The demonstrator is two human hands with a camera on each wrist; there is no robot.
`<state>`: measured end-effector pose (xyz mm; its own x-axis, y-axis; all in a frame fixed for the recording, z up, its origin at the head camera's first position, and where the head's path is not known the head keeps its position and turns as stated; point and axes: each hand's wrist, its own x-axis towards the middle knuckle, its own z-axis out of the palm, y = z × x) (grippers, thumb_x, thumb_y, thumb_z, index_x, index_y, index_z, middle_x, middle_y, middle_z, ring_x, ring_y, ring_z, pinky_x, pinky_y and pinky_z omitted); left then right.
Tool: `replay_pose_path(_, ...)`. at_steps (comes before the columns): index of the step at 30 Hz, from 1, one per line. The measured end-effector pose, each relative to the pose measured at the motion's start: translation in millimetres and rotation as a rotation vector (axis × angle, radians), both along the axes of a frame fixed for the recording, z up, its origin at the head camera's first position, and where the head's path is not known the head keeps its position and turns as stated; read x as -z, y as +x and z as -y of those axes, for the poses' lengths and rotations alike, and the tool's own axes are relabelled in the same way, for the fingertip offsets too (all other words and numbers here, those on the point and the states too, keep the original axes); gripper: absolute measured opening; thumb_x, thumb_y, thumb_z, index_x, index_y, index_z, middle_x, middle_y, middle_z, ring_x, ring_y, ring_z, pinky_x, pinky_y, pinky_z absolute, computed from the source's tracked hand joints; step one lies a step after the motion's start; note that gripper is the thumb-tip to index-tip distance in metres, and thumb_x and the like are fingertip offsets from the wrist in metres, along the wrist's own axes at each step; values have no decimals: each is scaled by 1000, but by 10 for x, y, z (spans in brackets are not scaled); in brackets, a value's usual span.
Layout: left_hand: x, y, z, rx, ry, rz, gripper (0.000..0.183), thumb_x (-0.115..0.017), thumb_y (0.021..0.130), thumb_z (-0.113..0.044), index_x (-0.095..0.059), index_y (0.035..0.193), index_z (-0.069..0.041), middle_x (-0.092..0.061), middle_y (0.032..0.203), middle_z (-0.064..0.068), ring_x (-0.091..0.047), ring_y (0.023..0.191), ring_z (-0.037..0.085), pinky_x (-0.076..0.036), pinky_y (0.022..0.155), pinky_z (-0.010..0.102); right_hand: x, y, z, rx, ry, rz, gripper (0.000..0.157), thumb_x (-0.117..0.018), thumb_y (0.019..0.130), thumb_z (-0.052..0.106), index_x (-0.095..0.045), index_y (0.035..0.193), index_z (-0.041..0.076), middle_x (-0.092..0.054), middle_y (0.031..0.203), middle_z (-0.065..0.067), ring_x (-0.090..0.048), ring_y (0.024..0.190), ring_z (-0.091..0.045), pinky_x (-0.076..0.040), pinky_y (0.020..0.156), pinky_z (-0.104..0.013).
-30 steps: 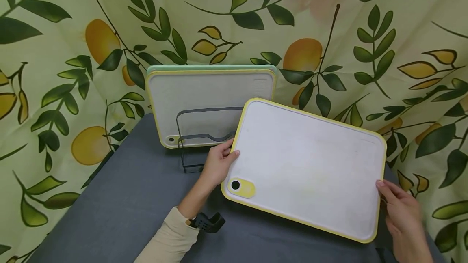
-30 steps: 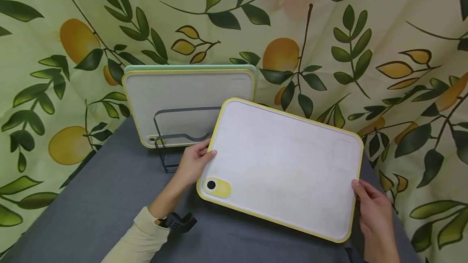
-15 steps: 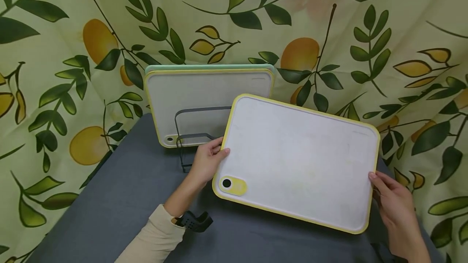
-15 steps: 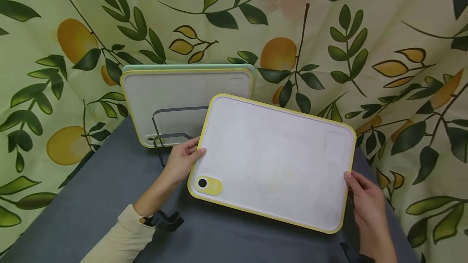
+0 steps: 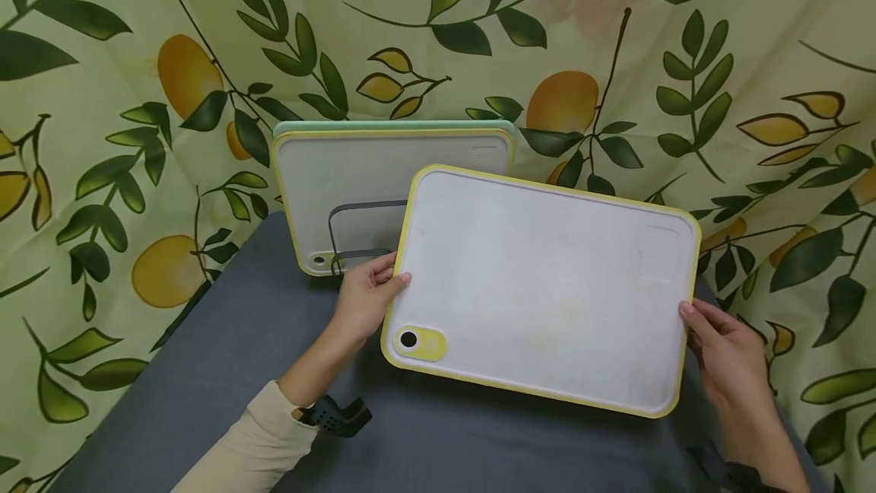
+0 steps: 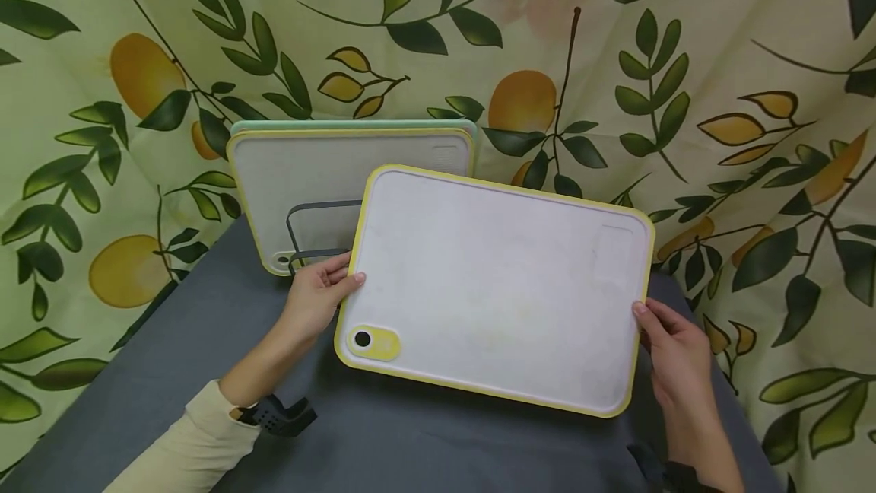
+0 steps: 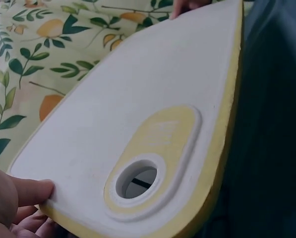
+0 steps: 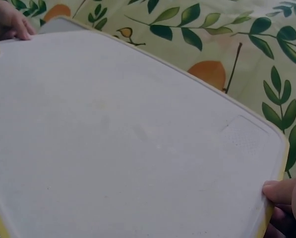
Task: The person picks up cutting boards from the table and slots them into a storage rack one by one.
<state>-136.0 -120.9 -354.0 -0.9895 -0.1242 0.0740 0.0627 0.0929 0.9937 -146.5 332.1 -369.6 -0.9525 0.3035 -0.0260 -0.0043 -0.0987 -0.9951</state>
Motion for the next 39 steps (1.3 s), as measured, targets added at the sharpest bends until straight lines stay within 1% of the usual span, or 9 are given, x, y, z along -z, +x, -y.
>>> replay_pose_path(2, -13, 13, 33, 7, -2, -3, 46, -67, 88, -4, -55, 132, 0, -67, 115, 20, -69, 97, 23, -57, 77, 29, -33, -8, 9, -16, 4, -3, 11, -72, 85, 21, -72, 95, 24, -63, 90, 12, -61, 80, 1, -50, 63, -12)
replay_pose_path(6, -31, 37, 126, 46, -13, -23, 47, -66, 89, -4, -53, 133, 2, -66, 116, 22, -69, 97, 22, -57, 77, 28, -108, -25, 53, -49, 8, 0, 8, -72, 85, 23, -71, 93, 24, -64, 88, 12, -59, 77, -1, -49, 62, -13)
replay_pose_path(10, -58, 60, 224, 73, -42, -40, 46, -65, 90, -5, -52, 133, 3, -66, 116, 23, -70, 95, 19, -56, 78, 25, -182, -53, 112, -75, 39, 7, 8, -71, 86, 25, -70, 93, 24, -63, 87, 11, -57, 75, -3, -47, 61, -14)
replay_pose_path(16, -111, 92, 352, 64, -67, -58, 46, -64, 91, -7, -52, 133, 4, -65, 116, 25, -70, 90, 9, -56, 76, 22, -274, -112, 212, -114, 96, -35, 11, -70, 87, 25, -70, 97, 23, -64, 88, 11, -57, 77, -3, -47, 62, -14)
replay_pose_path(21, -181, 112, 470, 65, -96, -80, 46, -63, 92, -10, -52, 134, 2, -66, 115, 24, -69, 87, 3, -55, 77, 20, -348, -160, 291, -154, 123, -36, 13, -68, 89, 26, -67, 101, 23, -63, 90, 11, -56, 79, -2, -47, 63, -13)
replay_pose_path(28, -307, 138, 641, 25, -146, -93, 46, -64, 92, -13, -52, 134, 2, -65, 116, 25, -68, 86, 0, -54, 77, 17, -460, -245, 435, -210, 192, -64, 18, -63, 92, 24, -61, 109, 18, -61, 92, 12, -54, 79, -3, -46, 64, -13)
replay_pose_path(32, -388, 152, 720, 20, -164, -98, 47, -64, 93, -16, -52, 135, 1, -65, 117, 24, -68, 89, 0, -54, 78, 17, -533, -306, 511, -215, 224, -72, 23, -65, 91, 28, -60, 110, 15, -61, 92, 11, -54, 79, -3, -46, 64, -12)
replay_pose_path(36, -454, 166, 796, 6, -168, -100, 49, -63, 93, -18, -50, 136, 0, -64, 119, 23, -68, 90, -1, -54, 79, 18, -607, -381, 596, -221, 284, -62, 31, -65, 89, 35, -59, 113, 16, -59, 95, 10, -55, 81, -3, -47, 66, -12)
replay_pose_path(39, -490, 156, 842, -7, -170, -108, 50, -63, 93, -19, -50, 137, 0, -63, 120, 23, -68, 91, -1, -54, 79, 18, -668, -430, 647, -221, 328, -48, 35, -65, 88, 39, -58, 114, 16, -58, 96, 10, -55, 82, -3, -47, 66, -11)
